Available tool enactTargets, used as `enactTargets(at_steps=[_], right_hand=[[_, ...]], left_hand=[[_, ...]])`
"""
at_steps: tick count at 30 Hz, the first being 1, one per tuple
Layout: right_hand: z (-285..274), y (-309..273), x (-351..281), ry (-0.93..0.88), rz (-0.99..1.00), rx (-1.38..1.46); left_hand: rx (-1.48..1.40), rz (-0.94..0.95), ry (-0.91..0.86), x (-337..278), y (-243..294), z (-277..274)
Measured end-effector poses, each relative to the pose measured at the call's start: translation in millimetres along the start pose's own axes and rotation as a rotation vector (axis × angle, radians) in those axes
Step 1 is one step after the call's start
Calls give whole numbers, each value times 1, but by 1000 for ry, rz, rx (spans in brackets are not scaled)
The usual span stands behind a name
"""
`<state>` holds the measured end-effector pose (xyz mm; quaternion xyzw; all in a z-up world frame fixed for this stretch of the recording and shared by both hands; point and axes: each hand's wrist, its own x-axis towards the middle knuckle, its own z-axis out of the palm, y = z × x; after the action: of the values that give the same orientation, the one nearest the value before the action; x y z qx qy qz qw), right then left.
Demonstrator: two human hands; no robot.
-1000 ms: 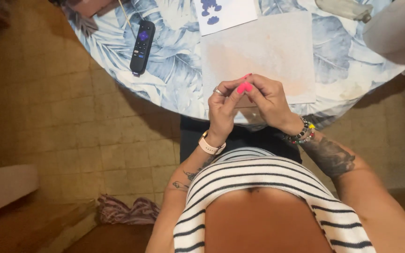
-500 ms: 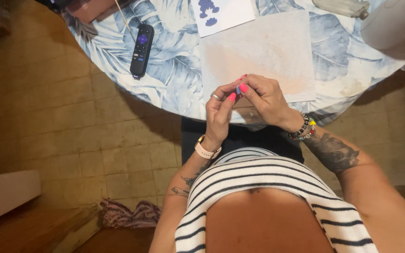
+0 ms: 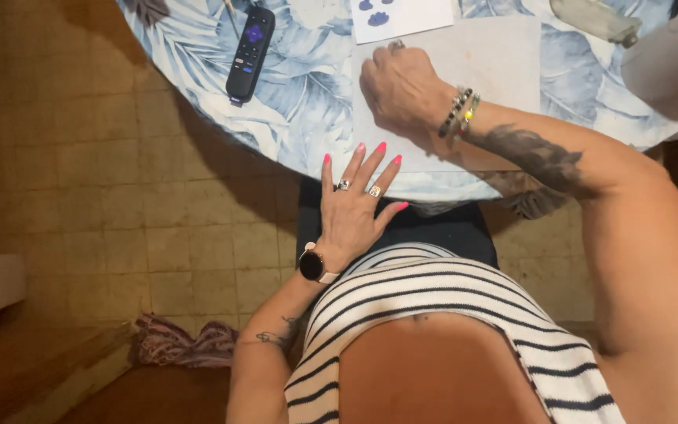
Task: Applying small blue floral decals onto a white paper surface
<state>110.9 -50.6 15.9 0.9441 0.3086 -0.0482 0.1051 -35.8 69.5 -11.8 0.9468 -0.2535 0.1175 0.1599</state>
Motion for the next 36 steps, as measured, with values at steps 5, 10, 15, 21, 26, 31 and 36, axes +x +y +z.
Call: enactTargets(at_steps=[5, 10, 15, 21, 26, 31, 36], right_hand=[[25, 25, -55, 182, -445, -26], [37, 74, -98, 27, -771, -100], [7, 39, -100, 397, -282, 774], [2, -3, -109, 587, 30, 1258], [4, -8, -109, 694, 41, 1148], [14, -9, -108, 708, 35, 1136], [17, -14, -109, 696, 13, 1125]], left_hand=[[-21, 9, 9, 0, -4, 6], [-86, 16, 82, 7, -2, 2], [-802, -77, 285, 34, 14, -19], [-1494, -189, 286, 54, 35, -9], [-1438, -217, 282, 54, 34, -1], [-1366, -212, 296, 54, 33, -2], [-1146, -133, 244, 56, 31, -10]])
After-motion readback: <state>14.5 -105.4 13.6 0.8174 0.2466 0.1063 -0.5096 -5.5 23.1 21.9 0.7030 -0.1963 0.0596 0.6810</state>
